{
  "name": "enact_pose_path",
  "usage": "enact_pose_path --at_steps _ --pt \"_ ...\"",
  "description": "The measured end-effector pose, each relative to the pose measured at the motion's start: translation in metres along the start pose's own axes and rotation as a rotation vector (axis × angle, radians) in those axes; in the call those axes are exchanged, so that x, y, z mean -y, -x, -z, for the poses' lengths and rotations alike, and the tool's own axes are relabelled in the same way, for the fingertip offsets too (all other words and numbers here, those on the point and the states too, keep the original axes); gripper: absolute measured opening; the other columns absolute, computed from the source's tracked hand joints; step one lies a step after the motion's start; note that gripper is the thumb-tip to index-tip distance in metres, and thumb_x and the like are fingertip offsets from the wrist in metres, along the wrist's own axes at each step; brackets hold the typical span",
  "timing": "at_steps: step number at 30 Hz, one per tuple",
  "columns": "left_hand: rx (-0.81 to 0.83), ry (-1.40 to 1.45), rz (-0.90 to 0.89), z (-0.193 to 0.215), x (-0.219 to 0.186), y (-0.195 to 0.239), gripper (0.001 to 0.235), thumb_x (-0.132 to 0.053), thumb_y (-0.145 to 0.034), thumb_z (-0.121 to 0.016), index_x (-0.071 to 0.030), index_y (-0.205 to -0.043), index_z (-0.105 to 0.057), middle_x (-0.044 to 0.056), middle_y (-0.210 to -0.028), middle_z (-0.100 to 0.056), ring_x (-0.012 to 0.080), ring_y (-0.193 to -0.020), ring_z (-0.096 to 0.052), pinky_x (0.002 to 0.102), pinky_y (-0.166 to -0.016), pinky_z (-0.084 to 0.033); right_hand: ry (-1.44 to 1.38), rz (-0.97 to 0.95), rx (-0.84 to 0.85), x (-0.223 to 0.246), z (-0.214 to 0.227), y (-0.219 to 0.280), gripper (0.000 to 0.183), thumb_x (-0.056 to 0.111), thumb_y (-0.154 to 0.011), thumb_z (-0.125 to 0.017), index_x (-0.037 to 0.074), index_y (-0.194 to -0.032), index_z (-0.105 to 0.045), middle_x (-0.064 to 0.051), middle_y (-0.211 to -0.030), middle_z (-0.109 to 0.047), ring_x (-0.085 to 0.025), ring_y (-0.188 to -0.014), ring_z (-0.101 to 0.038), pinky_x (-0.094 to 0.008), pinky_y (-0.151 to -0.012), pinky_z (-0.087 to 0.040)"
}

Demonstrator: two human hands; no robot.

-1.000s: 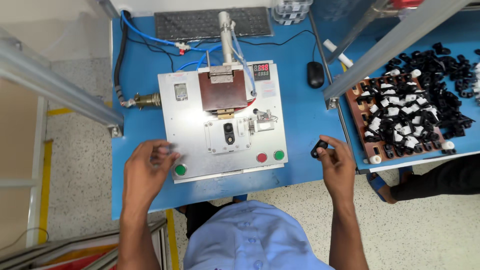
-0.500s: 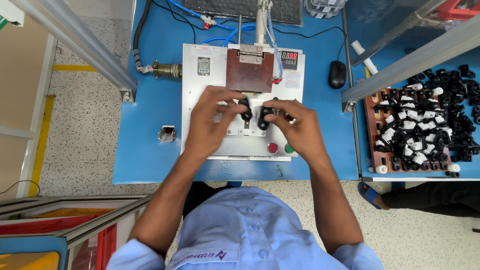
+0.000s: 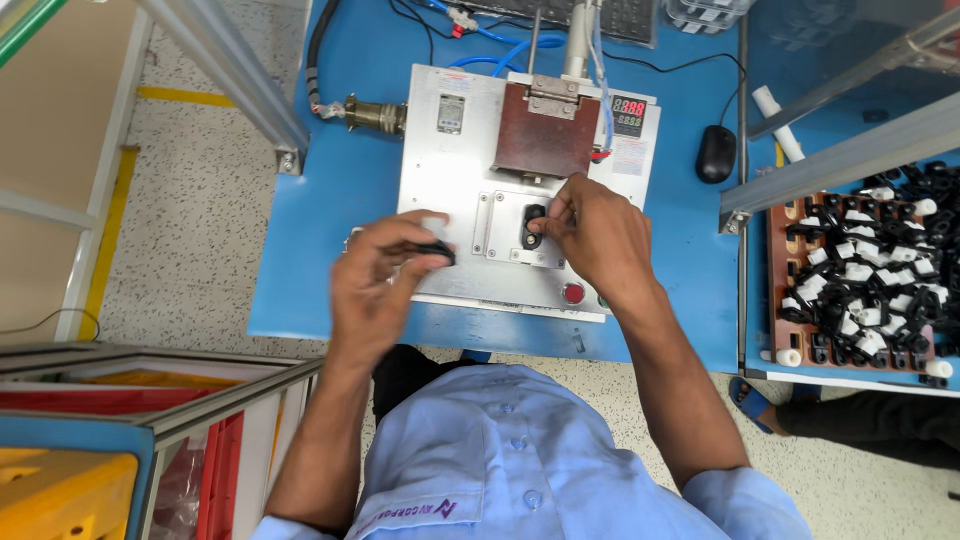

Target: The person repeatedly places small black and white plastic parts into a press machine, presses the green start button, and removes the processed parts. The cycle is repeated continuously throughout the clip.

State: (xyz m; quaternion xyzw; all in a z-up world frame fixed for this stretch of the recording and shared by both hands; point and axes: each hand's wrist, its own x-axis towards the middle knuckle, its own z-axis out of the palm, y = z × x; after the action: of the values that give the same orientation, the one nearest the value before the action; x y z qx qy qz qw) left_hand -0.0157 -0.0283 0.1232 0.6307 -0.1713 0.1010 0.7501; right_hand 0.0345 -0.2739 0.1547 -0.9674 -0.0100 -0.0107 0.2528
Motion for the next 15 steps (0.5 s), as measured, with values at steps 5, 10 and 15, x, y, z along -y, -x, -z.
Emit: enact_pose_path --at_steps 5,10,15 --pt "0.143 -0.379 -0.195 -0.018 -0.013 0.006 0.03 0.008 -0.092 -0.074 -0.004 -0.116 -0.062 0.018 -0.132 -0.07 0.0225 -0.118 -0.071 0.033 -0.098 -0.061 -0.065 -0.002 -0.145 -0.003 -0.018 0.014 0.025 0.022 -0.083 -0.085 0.009 -0.088 -0.065 -0.004 -0.078 -0.071 -0.023 -0.066 -0.069 -0.039 -0.059 -0.05" --pt "0.161 -0.279 -0.207 -0.034 -0.019 0.006 0.058 0.003 -0.094 -0.077 0.0 -0.135 -0.036 0.022 -0.142 -0.063 0.0263 -0.129 -0.066 0.036 -0.109 -0.054 -0.135 0.139 -0.384 -0.001 -0.04 0.038 0.012 0.013 -0.09 -0.081 0.008 -0.096 -0.071 -0.01 -0.09 -0.068 -0.025 -0.066 -0.068 -0.038 -0.059 -0.051" --pt "0.18 -0.257 -0.205 -0.039 -0.02 0.008 0.055 0.004 -0.095 -0.076 -0.002 -0.132 -0.035 0.025 -0.144 -0.062 0.0274 -0.133 -0.064 0.037 -0.112 -0.051 -0.177 0.38 -0.344 -0.016 -0.036 0.054 0.021 -0.001 -0.094 -0.071 0.009 -0.112 -0.075 -0.009 -0.113 -0.072 -0.025 -0.093 -0.073 -0.034 -0.078 -0.058"
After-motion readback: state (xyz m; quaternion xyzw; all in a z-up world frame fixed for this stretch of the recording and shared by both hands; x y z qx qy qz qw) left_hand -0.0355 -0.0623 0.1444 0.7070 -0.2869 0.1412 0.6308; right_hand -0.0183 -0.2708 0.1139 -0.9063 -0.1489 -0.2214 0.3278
